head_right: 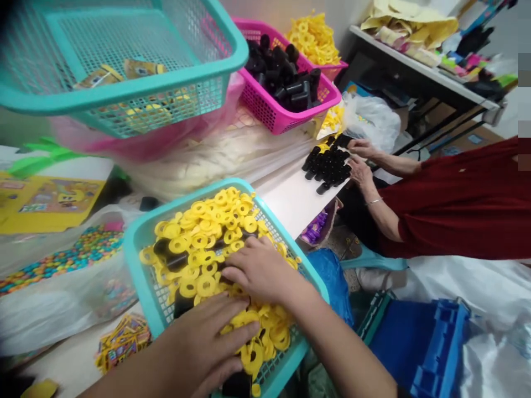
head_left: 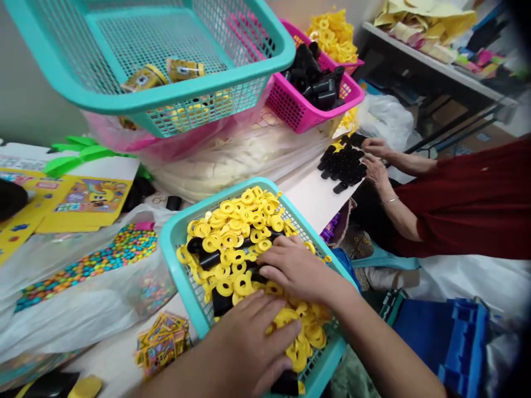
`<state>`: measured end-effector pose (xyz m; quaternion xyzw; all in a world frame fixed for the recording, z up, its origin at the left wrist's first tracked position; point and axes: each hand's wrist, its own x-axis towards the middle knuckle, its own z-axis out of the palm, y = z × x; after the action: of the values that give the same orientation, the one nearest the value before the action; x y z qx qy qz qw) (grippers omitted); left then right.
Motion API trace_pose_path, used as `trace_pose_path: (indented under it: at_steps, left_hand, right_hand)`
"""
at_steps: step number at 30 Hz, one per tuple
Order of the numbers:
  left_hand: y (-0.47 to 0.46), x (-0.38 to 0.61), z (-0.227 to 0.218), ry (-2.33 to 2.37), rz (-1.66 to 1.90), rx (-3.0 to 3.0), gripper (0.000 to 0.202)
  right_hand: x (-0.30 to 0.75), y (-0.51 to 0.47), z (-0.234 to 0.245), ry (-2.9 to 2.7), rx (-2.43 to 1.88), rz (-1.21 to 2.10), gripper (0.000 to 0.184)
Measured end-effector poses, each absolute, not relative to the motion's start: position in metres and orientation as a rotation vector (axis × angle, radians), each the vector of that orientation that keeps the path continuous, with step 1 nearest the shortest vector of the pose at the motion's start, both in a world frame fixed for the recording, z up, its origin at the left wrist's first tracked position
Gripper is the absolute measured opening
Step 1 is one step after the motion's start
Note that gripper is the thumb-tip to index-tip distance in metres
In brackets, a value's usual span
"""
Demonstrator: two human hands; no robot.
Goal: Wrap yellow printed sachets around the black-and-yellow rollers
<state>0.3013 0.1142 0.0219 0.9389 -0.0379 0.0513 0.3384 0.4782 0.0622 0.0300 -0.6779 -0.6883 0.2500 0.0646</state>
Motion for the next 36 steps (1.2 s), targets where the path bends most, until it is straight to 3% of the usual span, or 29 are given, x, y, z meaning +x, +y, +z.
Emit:
trace_pose_path:
  at_steps: [2, 5, 8, 15, 21, 27, 31, 36]
  left_hand:
    - [0.121, 0.294, 0.016, -0.024, 0.308, 2.513, 0.033]
    - [0.135, 0.285, 0.007, 0.489, 0.476, 2.669, 0.037]
    - [0.140, 0.284, 0.002, 0.914, 0.271, 2.718, 0.052]
    - [0.115, 0.306, 0.006, 0.764, -0.112, 2.478, 0.063]
    - [0.099, 0.315, 0.008, 0.673, -0.110, 2.423, 0.068]
    - [0.083, 0.315, 0.008, 0.629, 0.046, 2.452, 0.058]
    - [0.098, 0.309, 0.016, 0.602, 0.257, 2.433, 0.033]
    - [0.163, 0.311, 0.022, 1.043, 0.347, 2.507, 0.029]
  right_hand:
    - [0.485, 0.059, 0.033, -2.096, -2.020, 0.820, 0.038]
    - [0.495, 0.057, 0.034, -2.107, -1.994, 0.874, 0.033]
    - [0.502, 0.057, 0.033, -2.093, -1.975, 0.925, 0.025]
    - [0.504, 0.063, 0.034, -1.884, -2.048, 1.044, 0.032]
    - [0.499, 0.067, 0.029, -1.756, -2.082, 1.126, 0.024]
    - [0.496, 0.067, 0.021, -1.782, -2.077, 1.133, 0.021]
    - [0.496, 0.073, 0.032, -1.890, -2.000, 0.862, 0.018]
    - [0.493, 0.110, 0.041, -1.992, -2.004, 0.345, 0.018]
